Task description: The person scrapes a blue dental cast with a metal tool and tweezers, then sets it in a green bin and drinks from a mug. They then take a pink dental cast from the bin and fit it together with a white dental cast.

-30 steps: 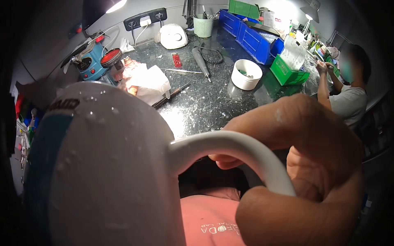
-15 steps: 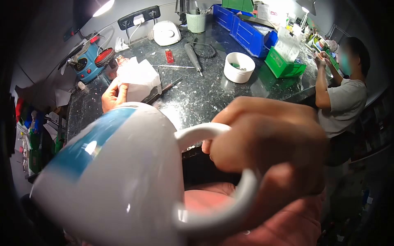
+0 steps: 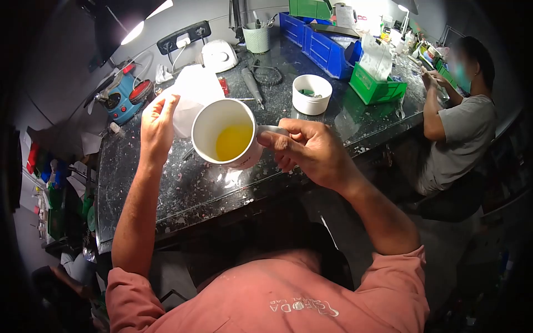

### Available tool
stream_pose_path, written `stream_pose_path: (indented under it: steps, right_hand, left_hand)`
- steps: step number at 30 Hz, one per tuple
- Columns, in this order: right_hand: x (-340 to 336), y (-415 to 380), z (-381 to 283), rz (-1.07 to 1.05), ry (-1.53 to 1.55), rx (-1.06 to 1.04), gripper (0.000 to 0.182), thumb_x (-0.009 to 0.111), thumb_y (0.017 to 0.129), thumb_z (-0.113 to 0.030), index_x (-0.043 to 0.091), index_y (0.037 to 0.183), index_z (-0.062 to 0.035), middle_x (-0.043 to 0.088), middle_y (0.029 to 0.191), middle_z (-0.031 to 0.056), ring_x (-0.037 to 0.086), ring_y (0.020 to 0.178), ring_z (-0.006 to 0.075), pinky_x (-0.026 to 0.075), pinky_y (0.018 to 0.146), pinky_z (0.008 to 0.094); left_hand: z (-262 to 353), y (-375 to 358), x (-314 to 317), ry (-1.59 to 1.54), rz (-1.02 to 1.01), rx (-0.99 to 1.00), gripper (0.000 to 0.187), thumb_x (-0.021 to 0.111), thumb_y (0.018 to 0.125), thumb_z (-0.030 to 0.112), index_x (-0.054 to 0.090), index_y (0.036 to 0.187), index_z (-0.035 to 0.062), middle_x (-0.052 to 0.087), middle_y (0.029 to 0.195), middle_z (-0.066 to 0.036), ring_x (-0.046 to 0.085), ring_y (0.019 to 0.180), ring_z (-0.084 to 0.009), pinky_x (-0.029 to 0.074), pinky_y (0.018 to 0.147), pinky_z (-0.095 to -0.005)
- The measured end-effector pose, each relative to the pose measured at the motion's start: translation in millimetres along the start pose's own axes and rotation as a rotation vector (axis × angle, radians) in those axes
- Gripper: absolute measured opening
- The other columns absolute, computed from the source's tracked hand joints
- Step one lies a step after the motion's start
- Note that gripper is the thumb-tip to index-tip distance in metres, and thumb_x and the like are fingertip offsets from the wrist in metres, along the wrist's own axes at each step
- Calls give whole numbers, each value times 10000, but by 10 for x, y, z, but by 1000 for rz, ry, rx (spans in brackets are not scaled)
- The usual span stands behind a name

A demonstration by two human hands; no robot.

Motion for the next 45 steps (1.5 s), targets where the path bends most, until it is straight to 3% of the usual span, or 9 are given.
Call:
stream_pose_path:
  steps: [6,10,14,18,22,25,30,41,45]
  right_hand:
    - [-144,-31,58,97,24,30,489,642,912,-509,661,970,-24,618,722,16,632,675,74,537,601,228]
    - [-277,-62,120,179,15,72,493,647,910,-509,670,957,-19,617,716,16,630,655,74,538,582,229]
    - [-386,-19,187,269,-5,93,502,642,909,-521,672,886,-20,616,683,16,624,611,75,537,574,231]
    - [-456,85,280,271,-114,157,540,617,910,-559,675,831,-28,619,632,22,630,575,82,530,557,233]
    - [-414,202,302,251,-106,141,462,590,963,-459,668,960,-4,643,718,49,657,643,118,565,586,267]
    - [-425,250,360,266,-68,79,441,617,954,-430,672,905,6,634,663,49,642,591,104,545,548,254]
    - [-438,289,486,285,-58,82,241,593,969,-204,644,981,31,676,712,90,678,614,157,564,553,283]
    - [-392,331,588,257,71,97,198,592,960,-141,603,1036,42,671,734,119,683,618,190,577,537,317]
    - [-391,298,564,253,82,114,193,592,960,-136,602,1033,43,669,734,122,683,619,193,577,529,323]
  left_hand:
    - [-99,-9,65,-261,-19,-182,236,557,976,163,664,1053,-32,665,975,-51,580,857,-96,453,785,-240]
    - [59,33,234,-677,-30,-259,342,547,958,156,520,1211,-71,602,1232,-145,592,1123,-218,468,984,-343]
    - [325,130,374,-887,-146,-276,618,585,911,314,411,1336,-100,536,1323,-210,554,1205,-319,416,1067,-444]
    - [598,135,671,-1051,-559,-257,763,453,957,518,381,1398,-101,533,1349,-208,549,1222,-285,373,1096,-398]
    - [315,312,580,-82,-332,-143,497,449,996,430,660,1237,51,662,1121,-125,594,962,-162,448,908,-281]
    - [428,259,699,-17,-431,-32,342,523,962,172,654,1258,58,680,1155,-69,591,1056,-144,429,984,-286]
    - [760,219,803,5,-430,189,345,530,962,173,645,1272,72,663,1229,-69,579,1116,-145,408,1020,-300]
    - [187,512,956,314,-434,-20,587,560,954,517,536,1395,130,565,1378,-132,512,1287,-245,370,1085,-364]
    - [344,528,792,362,-286,174,591,532,958,537,542,1382,126,554,1369,-200,514,1294,-315,391,1069,-382]
Point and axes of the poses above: each hand's wrist, its own y-axis towards the middle knuckle, its own x-axis out of the palm, z = x × y, the point moved 8 cm from there along y, towards the middle knuckle
